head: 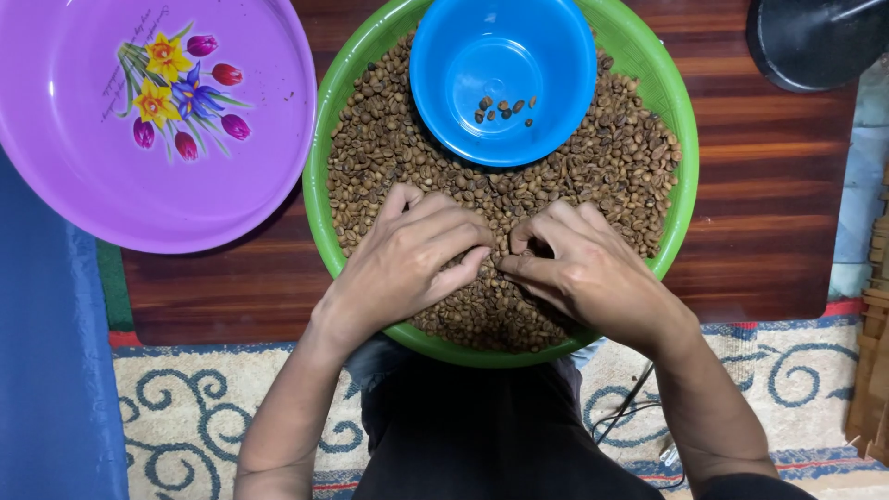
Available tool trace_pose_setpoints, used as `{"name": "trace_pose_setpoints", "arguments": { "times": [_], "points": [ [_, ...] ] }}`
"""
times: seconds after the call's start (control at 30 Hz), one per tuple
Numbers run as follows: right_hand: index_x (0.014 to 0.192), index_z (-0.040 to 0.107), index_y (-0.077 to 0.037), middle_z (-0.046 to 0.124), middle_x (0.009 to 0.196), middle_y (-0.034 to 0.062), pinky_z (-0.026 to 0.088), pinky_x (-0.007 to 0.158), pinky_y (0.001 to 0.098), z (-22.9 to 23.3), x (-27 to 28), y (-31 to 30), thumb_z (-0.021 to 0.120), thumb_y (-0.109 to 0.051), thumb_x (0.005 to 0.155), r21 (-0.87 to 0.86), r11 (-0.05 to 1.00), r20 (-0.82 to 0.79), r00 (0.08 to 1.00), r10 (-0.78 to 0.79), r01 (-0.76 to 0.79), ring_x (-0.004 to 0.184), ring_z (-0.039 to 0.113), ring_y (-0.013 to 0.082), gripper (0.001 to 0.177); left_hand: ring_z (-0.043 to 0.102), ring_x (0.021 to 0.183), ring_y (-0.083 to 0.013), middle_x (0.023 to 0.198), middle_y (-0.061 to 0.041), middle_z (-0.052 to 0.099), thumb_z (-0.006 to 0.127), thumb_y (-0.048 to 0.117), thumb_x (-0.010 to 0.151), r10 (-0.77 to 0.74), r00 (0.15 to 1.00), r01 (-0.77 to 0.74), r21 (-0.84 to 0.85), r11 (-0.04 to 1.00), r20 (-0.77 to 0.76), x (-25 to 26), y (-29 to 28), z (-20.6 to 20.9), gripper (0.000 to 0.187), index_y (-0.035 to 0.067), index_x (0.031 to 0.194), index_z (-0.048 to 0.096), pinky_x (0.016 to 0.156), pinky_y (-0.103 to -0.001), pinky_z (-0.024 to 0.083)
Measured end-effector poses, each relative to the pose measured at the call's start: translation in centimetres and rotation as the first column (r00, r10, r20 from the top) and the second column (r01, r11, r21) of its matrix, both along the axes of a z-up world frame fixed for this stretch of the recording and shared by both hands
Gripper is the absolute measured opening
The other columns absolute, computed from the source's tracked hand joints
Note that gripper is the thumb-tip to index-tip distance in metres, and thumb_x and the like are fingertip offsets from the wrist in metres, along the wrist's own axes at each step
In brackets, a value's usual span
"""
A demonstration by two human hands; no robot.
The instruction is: Manually sorting roasted coffee beans to remove defects by picking them out of a large bowl
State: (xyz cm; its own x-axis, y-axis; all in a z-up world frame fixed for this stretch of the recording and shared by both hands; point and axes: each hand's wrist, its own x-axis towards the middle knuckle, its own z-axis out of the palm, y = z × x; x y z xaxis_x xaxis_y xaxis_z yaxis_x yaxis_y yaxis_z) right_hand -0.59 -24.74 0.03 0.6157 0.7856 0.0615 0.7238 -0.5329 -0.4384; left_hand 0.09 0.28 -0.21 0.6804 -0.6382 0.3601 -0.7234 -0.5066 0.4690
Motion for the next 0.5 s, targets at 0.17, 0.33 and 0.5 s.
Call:
{"name": "trace_pose_setpoints", "arguments": {
  "times": [0.17,0.33,0.5],
  "points": [
    [0.11,0.071,-0.011,0.062,0.109,0.0081,0.039,0.077,0.0415,0.3,0.5,0.2,0.066,-0.021,0.099,0.107,0.994,-0.051,0.999,-0.004,0.009,0.093,0.054,0.0282,0.016,0.064,0.092,-0.0194,0.1,-0.001,0.074,0.075,0.014,0.096,0.008,1.0,-0.009,-0.035,0.999,-0.014,0.1,0.4,-0.3,0.008,0.011,0.101,0.069,0.081,-0.039,0.036],
    [0.111,0.073,-0.002,0.072,0.105,0.01,0.045,0.084,0.0386,1.5,1.6,0.1,0.069,-0.014,0.097,0.26,0.963,-0.129,0.991,-0.043,0.076,0.093,0.063,0.0243,0.019,0.066,0.091,-0.0189,0.097,-0.002,0.074,0.076,0.011,0.096,0.026,1.0,-0.027,-0.076,0.997,-0.011,0.2,0.5,-0.5,0.009,0.009,0.102,0.069,0.081,-0.04,0.037],
    [0.106,0.075,0.004,0.076,0.104,0.0173,0.059,0.094,0.0395,3.6,4.1,0.0,0.075,-0.007,0.094,0.307,0.942,-0.067,0.991,-0.118,0.133,0.095,0.072,0.0273,0.016,0.062,0.089,-0.0188,0.097,0.001,0.073,0.073,0.012,0.096,0.034,0.999,-0.033,-0.069,0.997,0.009,0.3,0.7,-0.7,0.005,0.012,0.096,0.068,0.08,-0.039,0.035]
  ]
}}
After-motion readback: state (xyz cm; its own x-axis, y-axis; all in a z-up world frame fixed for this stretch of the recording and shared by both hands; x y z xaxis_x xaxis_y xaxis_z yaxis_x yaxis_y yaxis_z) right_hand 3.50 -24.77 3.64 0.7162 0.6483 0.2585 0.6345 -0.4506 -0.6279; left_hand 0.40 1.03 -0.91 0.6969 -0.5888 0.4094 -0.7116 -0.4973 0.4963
